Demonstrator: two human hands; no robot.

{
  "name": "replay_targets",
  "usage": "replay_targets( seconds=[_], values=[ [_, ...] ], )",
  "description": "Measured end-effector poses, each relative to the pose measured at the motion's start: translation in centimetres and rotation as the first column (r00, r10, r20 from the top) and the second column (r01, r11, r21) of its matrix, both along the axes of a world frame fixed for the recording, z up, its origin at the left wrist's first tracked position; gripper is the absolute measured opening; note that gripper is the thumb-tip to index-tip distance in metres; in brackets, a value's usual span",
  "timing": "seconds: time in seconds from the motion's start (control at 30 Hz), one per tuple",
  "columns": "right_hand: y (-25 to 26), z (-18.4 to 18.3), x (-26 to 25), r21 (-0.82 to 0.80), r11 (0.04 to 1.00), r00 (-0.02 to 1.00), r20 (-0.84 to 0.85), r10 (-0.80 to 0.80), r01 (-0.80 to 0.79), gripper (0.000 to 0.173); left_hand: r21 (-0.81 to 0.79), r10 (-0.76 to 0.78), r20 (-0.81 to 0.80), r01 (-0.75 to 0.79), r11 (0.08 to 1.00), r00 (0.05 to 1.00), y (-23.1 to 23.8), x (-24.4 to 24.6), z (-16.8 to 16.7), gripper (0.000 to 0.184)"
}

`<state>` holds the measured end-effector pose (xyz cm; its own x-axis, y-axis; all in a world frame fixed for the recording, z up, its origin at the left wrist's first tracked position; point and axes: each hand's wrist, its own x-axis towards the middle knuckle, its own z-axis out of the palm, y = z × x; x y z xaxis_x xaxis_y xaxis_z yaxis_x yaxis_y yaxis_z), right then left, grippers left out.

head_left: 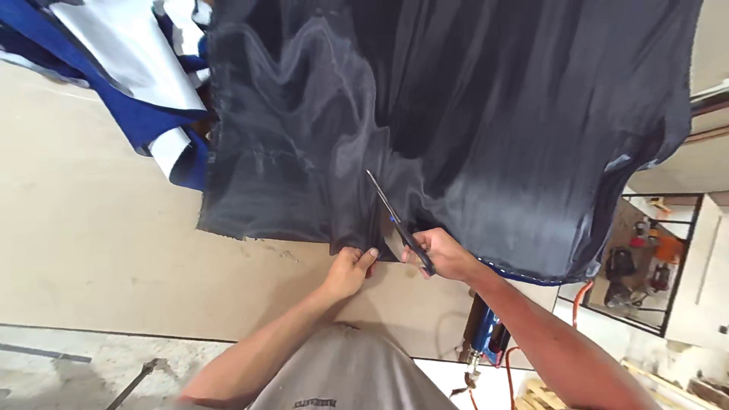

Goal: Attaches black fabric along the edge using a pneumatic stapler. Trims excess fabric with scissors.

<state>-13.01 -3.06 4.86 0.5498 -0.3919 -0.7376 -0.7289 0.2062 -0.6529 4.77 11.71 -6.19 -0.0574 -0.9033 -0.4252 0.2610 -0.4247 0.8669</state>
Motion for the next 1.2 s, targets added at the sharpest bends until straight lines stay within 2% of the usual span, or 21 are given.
replay_targets(
  seconds=[0.27,0.47,0.7,0.87,0.93,1.03,1.2],
  values=[
    [-1.9,-0.1,8.3,-0.067,0.988,0.988,-0.056,-0.145,0.141,0.038,0.018,-0.067,-0.109,0.07,0.997,0.992,3.4,2.3,-0.6,0.041],
    [-4.4,-0.1,15.7,-0.094,0.974,0.974,-0.078,-0.213,0.206,0.038,0.039,-0.193,-0.034,0.194,0.98,0.981,6.6,5.2,-0.9,0.046],
    [-7.8,-0.7,24.2,-0.177,0.956,0.967,-0.06,-0.247,0.233,0.049,0.04,-0.337,0.024,0.336,0.941,0.941,10.0,8.7,-1.1,0.05],
    [-10.0,-0.8,29.1,-0.258,0.944,0.974,-0.033,-0.223,0.207,0.055,0.053,-0.495,0.105,0.492,0.869,0.863,12.1,11.7,-0.4,0.054],
    [-12.0,-1.1,31.4,-0.228,0.946,0.97,-0.013,-0.242,0.232,0.052,0.047,-0.527,0.147,0.526,0.849,0.837,13.2,12.9,-0.3,0.057],
    [-15.1,-1.6,34.7,-0.189,0.944,0.963,0.036,-0.268,0.27,0.05,0.021,-0.465,0.21,0.472,0.881,0.86,15.4,14.6,-0.1,0.057],
    [-18.5,-1.7,38.9,-0.157,0.957,0.97,0.065,-0.235,0.243,0.049,0.088,-0.402,0.24,0.393,0.915,0.883,19.9,18.7,1.0,0.057]
  ],
)
